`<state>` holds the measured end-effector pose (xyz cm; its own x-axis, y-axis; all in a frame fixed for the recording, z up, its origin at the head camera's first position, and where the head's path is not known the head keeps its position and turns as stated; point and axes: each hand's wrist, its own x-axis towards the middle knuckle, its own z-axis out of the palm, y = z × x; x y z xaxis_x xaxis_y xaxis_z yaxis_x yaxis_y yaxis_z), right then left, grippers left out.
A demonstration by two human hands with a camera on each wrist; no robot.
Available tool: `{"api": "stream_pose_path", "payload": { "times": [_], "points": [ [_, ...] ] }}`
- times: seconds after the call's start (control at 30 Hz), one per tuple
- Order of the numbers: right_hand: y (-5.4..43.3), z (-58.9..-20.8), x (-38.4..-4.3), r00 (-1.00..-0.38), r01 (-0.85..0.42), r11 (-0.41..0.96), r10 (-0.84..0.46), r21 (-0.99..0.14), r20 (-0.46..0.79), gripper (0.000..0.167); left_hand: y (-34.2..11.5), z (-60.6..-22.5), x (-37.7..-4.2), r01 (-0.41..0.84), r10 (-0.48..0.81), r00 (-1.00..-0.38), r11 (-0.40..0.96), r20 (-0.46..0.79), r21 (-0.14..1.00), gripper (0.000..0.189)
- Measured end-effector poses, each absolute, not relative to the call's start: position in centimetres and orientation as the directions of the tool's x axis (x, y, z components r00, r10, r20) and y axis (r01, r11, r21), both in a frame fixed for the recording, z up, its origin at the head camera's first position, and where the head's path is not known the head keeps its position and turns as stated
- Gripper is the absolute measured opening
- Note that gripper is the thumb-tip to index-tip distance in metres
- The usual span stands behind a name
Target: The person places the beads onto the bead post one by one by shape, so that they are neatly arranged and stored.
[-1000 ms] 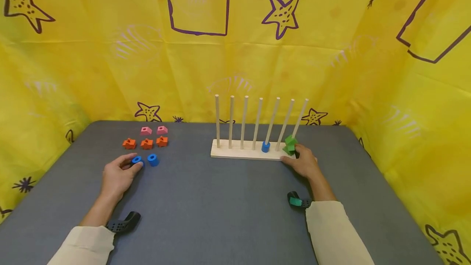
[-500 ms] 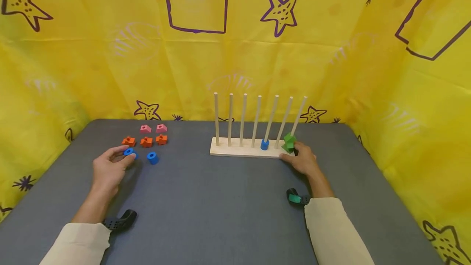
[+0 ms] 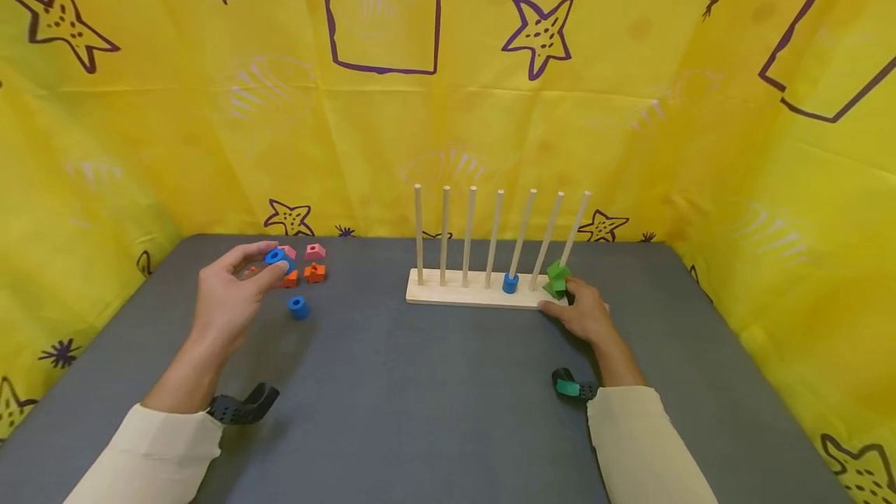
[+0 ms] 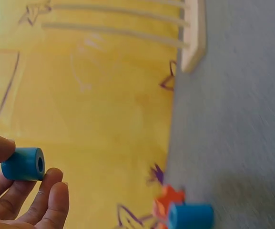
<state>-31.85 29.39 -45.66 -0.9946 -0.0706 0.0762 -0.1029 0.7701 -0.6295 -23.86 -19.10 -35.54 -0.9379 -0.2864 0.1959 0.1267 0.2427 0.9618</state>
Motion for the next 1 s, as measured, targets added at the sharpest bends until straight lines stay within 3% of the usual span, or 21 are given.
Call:
{"api": "stream_pose_path", "payload": {
  "times": [0.3, 0.6, 1.0],
  "points": [
    [29.1, -45.6, -32.0, -0.996, -0.093, 0.779, -0.072, -0.620, 0.059, 0.067, -14.9, -32.4, -24.2, 0.174, -0.190, -0.947, 0.373, 0.259, 0.911, 0.045],
    [29.5, -45.6, -31.9, -0.995, -0.098, 0.772, -0.067, -0.628, 0.073, 0.063, -10.4, -29.7, -26.0, 0.312, -0.045, -0.941, 0.273, 0.336, 0.910, 0.043],
    [29.5, -45.6, -31.9, -0.995, -0.100, 0.772, -0.068, -0.627, 0.075, 0.061, -5.5, -27.6, -27.8, 0.408, 0.057, -0.912, 0.228, 0.406, 0.884, 0.036]
  ]
}}
